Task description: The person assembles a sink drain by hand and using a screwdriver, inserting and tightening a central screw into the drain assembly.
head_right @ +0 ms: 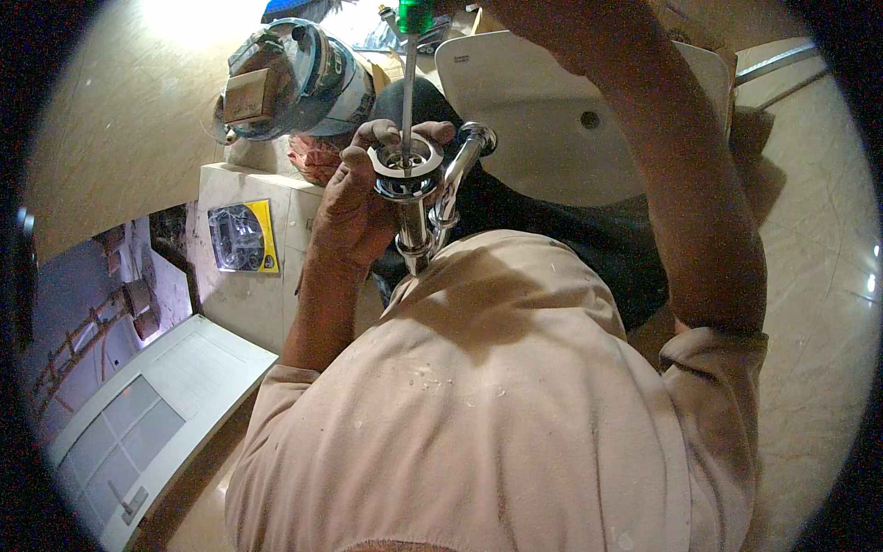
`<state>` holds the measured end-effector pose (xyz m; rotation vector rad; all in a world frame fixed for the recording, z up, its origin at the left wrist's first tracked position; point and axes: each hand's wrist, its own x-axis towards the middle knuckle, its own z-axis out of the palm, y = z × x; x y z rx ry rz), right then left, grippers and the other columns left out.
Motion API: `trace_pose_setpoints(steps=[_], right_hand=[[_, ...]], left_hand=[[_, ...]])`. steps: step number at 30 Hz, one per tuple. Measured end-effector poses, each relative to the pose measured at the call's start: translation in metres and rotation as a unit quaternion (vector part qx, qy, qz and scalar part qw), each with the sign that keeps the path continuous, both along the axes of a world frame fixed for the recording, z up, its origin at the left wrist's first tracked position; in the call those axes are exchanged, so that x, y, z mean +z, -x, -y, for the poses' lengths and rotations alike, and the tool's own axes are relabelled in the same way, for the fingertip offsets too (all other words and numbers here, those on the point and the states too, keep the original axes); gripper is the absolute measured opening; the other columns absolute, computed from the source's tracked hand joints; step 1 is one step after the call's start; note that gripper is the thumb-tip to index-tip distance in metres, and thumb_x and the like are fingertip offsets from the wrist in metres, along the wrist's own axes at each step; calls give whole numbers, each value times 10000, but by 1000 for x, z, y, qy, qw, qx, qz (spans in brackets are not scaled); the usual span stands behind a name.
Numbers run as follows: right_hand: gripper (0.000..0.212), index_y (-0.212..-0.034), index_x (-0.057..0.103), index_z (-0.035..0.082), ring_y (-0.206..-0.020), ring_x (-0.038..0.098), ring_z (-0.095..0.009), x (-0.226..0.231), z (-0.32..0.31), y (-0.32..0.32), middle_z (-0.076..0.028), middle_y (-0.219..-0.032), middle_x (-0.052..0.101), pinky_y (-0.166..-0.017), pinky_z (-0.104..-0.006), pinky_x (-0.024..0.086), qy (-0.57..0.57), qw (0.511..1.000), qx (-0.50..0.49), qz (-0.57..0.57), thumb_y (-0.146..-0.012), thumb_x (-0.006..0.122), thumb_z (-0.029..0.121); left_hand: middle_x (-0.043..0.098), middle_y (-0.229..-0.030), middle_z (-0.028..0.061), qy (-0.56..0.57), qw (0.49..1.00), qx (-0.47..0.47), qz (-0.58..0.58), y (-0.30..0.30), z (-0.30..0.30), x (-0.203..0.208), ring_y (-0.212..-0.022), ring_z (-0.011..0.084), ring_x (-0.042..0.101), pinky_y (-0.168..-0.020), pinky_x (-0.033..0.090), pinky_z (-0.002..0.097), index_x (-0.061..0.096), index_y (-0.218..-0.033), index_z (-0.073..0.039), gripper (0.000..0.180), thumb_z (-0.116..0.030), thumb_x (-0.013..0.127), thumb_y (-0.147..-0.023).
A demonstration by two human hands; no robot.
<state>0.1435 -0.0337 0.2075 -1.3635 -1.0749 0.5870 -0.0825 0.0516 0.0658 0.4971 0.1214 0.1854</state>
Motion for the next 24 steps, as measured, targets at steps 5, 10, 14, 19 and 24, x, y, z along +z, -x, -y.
trace_pose_setpoints(steps=[5,10,14,19,24], right_hand=[[333,-1253,650,42,-1013,712,-207,1,-6,-2,-110,-1135,713,-811,-326,650,78,996,-18,-41,-940,759,61],[329,-1242,646,27,-989,724,-222,-1,-3,4,-124,-1123,714,-761,-329,653,12,997,-33,64,-935,762,56],[340,-1250,639,22,-984,728,-225,-5,-2,11,-135,-1113,710,-740,-323,652,-34,998,-39,42,-933,760,45],[353,-1260,634,18,-964,733,-216,-6,-4,12,-137,-1108,705,-721,-303,647,-7,999,-42,8,-930,756,25],[369,-1272,631,17,-938,732,-197,-13,-2,16,-119,-1082,698,-699,-292,639,-38,996,-70,44,-926,760,26]], left_hand=[[596,-1401,256,0,1000,4,1,0,2,3,-1197,267,671,-976,598,381,593,-1323,-111,404,-332,678,-997],[651,-1333,245,-35,999,8,-25,4,3,6,-1161,265,691,-968,594,386,540,-1412,-58,497,-328,661,-1013],[696,-1243,226,-93,994,28,-42,6,3,8,-1112,252,711,-927,611,379,531,-1418,-22,514,-356,620,-1038],[721,-1162,184,-135,987,31,-77,7,4,8,-1035,213,730,-894,622,361,571,-1365,10,493,-373,590,-1055],[721,-1161,169,-143,985,40,-91,9,4,6,-1014,190,729,-879,621,338,587,-1338,25,488,-376,587,-1060]])
